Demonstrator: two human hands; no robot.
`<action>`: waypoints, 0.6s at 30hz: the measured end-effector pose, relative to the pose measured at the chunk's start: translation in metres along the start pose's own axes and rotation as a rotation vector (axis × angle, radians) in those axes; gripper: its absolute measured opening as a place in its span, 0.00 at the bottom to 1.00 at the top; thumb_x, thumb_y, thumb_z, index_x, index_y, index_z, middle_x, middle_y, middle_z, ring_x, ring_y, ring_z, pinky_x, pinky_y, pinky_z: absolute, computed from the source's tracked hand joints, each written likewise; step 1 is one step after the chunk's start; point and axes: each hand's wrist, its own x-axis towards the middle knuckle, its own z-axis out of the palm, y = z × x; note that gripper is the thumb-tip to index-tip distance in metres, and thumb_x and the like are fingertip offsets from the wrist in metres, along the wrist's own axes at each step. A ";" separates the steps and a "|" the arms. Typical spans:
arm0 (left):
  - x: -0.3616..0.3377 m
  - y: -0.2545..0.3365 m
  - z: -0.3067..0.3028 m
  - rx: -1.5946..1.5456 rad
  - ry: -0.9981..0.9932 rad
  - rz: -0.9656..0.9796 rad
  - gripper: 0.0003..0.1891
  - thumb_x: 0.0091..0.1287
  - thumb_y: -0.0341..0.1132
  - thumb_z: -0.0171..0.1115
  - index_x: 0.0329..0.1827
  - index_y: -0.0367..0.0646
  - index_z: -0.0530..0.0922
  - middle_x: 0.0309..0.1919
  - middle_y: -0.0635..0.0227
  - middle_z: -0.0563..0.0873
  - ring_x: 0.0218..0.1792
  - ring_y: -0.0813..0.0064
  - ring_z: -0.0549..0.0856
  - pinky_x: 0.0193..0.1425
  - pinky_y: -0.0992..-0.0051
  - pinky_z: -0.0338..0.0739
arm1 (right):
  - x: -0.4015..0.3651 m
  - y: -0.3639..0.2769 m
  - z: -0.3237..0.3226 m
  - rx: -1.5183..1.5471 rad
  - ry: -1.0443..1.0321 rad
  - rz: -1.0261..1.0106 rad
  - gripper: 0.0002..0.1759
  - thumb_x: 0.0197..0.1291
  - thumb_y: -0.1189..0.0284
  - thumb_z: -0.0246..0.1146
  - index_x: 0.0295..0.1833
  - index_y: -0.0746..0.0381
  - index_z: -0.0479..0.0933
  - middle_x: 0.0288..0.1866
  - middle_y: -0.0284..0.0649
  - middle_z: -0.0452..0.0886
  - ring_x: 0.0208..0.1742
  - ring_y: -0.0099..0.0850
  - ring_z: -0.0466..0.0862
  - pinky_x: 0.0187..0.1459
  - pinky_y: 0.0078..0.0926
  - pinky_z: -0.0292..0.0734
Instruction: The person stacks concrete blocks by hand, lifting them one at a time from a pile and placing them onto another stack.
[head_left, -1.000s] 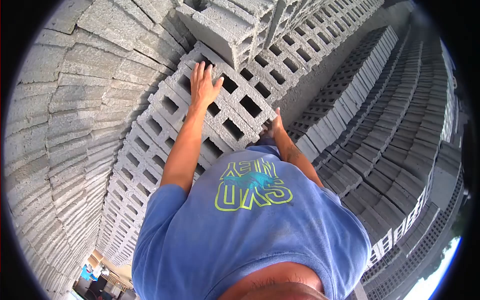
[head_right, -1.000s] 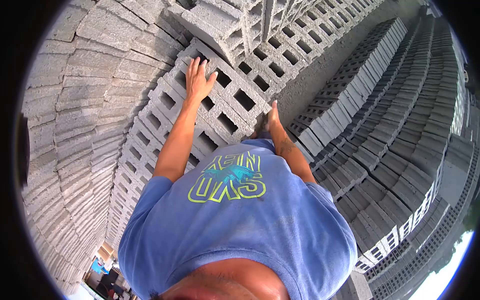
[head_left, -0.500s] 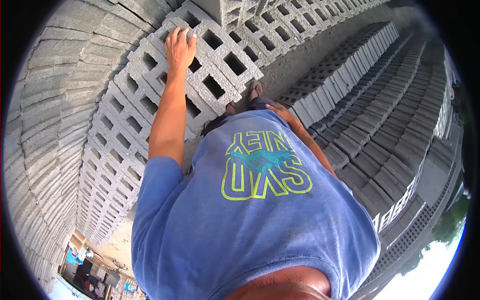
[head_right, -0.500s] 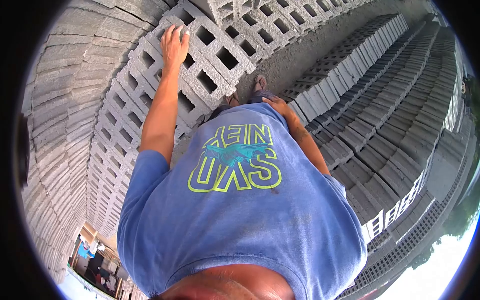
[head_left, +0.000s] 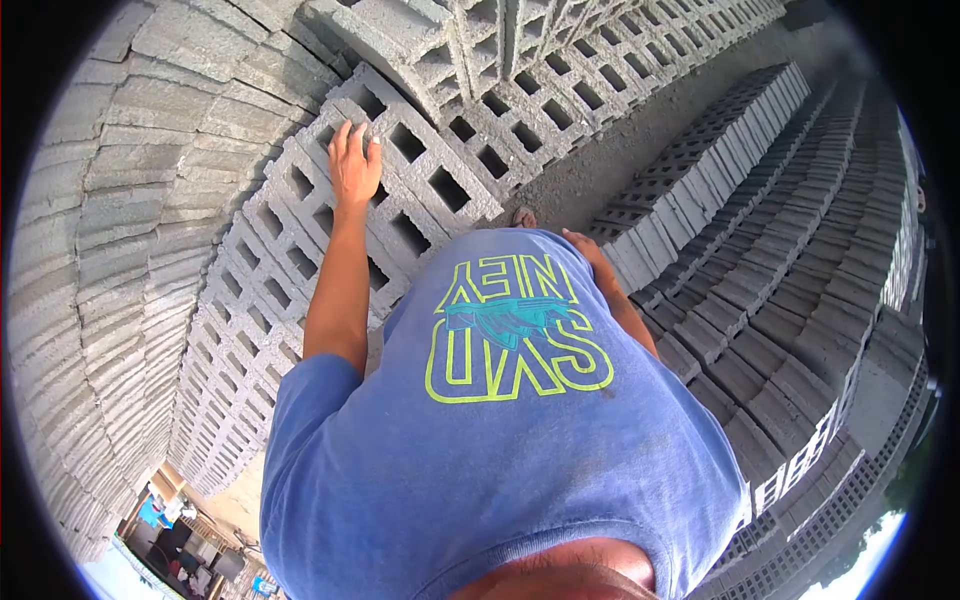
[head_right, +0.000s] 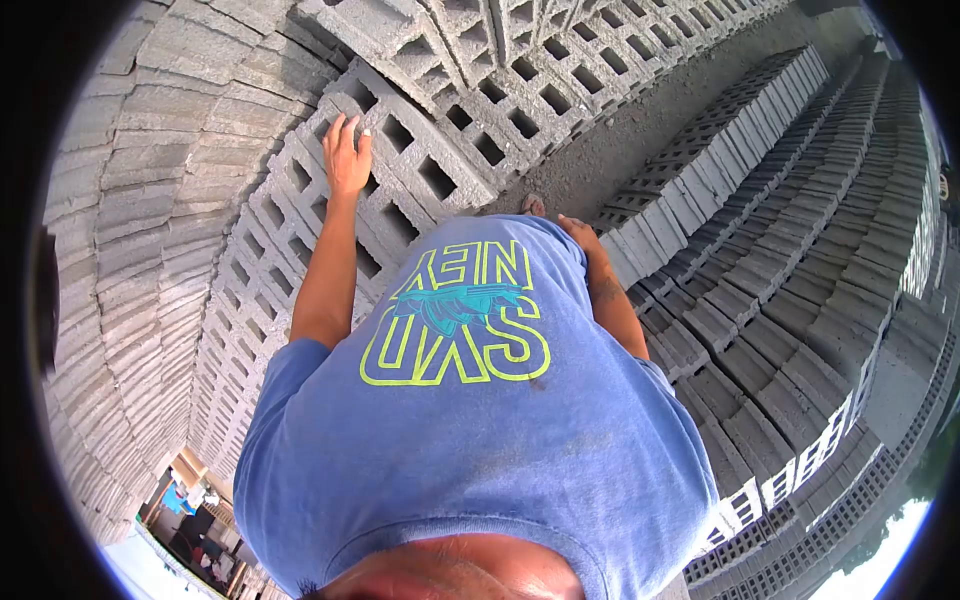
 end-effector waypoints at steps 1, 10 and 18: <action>0.000 -0.002 0.001 0.008 -0.019 -0.015 0.18 0.66 0.38 0.59 0.58 0.47 0.78 0.63 0.53 0.73 0.63 0.49 0.71 0.66 0.54 0.67 | 0.023 0.016 0.005 0.192 -0.024 0.153 0.29 0.67 0.52 0.55 0.56 0.68 0.78 0.58 0.51 0.80 0.61 0.39 0.78 0.63 0.32 0.69; -0.001 0.009 -0.011 0.115 -0.126 -0.121 0.20 0.69 0.42 0.56 0.64 0.55 0.74 0.67 0.59 0.69 0.67 0.55 0.67 0.70 0.56 0.63 | 0.058 -0.042 -0.010 -0.146 -0.078 0.089 0.29 0.65 0.51 0.57 0.57 0.67 0.78 0.53 0.54 0.83 0.57 0.42 0.81 0.58 0.33 0.73; 0.004 0.018 -0.017 0.174 -0.118 -0.109 0.23 0.67 0.47 0.59 0.65 0.56 0.74 0.68 0.57 0.68 0.68 0.54 0.67 0.70 0.56 0.62 | 0.064 -0.028 -0.030 0.035 0.034 0.253 0.31 0.63 0.52 0.61 0.57 0.69 0.78 0.45 0.45 0.85 0.46 0.30 0.82 0.49 0.28 0.76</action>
